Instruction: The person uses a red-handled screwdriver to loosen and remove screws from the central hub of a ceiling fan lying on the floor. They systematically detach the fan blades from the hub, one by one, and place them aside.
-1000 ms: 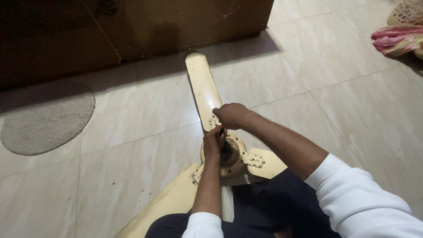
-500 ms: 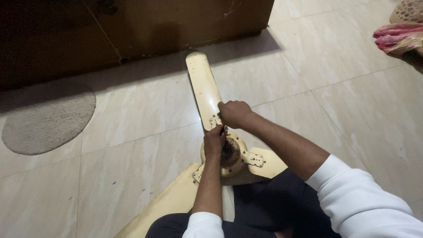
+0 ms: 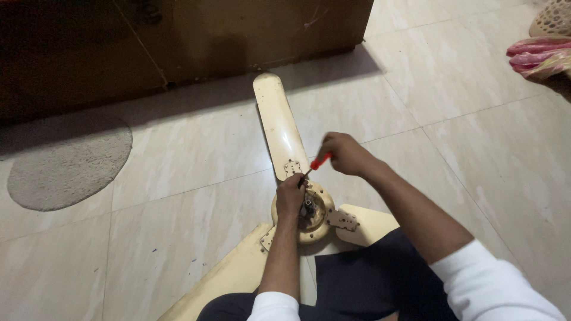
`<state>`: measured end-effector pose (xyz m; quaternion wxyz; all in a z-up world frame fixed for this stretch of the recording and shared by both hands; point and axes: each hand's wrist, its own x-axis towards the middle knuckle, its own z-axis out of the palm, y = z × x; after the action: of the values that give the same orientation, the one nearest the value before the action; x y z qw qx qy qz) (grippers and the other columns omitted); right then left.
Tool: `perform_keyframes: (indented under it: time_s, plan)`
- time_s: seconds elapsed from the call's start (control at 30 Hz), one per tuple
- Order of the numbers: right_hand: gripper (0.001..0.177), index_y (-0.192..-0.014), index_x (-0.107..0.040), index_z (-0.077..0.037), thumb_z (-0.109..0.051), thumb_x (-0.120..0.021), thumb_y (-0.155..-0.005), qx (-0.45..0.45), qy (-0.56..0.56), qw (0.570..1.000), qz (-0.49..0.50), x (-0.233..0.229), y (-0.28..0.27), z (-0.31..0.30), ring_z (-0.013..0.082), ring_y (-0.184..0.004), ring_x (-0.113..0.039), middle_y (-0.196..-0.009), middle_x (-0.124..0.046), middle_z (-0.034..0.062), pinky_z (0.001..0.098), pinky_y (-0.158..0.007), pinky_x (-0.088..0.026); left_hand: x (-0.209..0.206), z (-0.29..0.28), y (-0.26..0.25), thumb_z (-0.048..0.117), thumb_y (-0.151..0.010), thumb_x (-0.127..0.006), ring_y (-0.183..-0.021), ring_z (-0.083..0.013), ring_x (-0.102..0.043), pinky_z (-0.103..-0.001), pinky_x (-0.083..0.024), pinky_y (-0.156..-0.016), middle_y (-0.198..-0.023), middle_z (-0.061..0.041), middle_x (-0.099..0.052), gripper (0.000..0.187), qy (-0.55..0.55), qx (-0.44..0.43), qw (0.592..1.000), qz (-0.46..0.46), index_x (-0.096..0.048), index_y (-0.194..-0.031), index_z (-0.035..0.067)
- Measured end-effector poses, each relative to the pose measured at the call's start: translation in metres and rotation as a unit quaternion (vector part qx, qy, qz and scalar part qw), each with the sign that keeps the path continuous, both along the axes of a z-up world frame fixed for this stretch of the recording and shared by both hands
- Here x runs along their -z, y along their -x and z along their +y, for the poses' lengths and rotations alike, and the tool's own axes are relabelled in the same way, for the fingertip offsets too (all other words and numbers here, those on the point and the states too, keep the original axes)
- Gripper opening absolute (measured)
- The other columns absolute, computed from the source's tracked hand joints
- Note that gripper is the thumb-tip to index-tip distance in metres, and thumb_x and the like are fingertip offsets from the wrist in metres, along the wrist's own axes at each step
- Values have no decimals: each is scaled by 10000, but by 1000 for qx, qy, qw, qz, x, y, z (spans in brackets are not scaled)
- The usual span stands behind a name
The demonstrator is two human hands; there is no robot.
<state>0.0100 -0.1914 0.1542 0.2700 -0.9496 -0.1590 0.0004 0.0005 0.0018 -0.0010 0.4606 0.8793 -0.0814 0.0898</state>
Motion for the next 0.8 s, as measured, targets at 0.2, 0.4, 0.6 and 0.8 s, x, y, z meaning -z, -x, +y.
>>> perform_keyframes:
  time_s: [0.2,0.4,0.6,0.8]
  plan:
    - [281,-967,-770,12,178,-640,-781,164,-325,931,37,92,22,-61,224,-975,-724,-1066,-696,107,348,-796,-644,21,1,-8,141,-814,-786,-1002,-332,-658,-444,-538,-882,-1012,-123,-735,233,-27,9,994,-109,-746,-1034,73]
    - [305,-1044,-722,88,182,-649,-763,239,-559,785,113,163,42,-67,264,-848,-742,-1011,-721,198,369,-797,-681,17,-1,-12,208,-817,-812,-967,-342,-661,-446,-543,-865,-961,-130,-707,146,-75,4,996,-50,-787,-880,79]
    - [278,-1050,-709,84,162,-622,-798,244,-615,738,134,174,31,-58,263,-793,-745,-992,-705,192,363,-769,-678,5,-9,-30,129,-824,-742,-985,-380,-663,-466,-546,-874,-995,-192,-695,126,-219,64,973,22,-781,-900,37]
    - [270,-1023,-714,87,167,-606,-790,248,-628,724,144,166,32,-53,248,-805,-736,-992,-705,166,350,-748,-685,5,-30,-30,54,-886,-627,-1027,-345,-692,-446,-585,-865,-1046,-162,-732,169,-359,38,932,19,-781,-958,62]
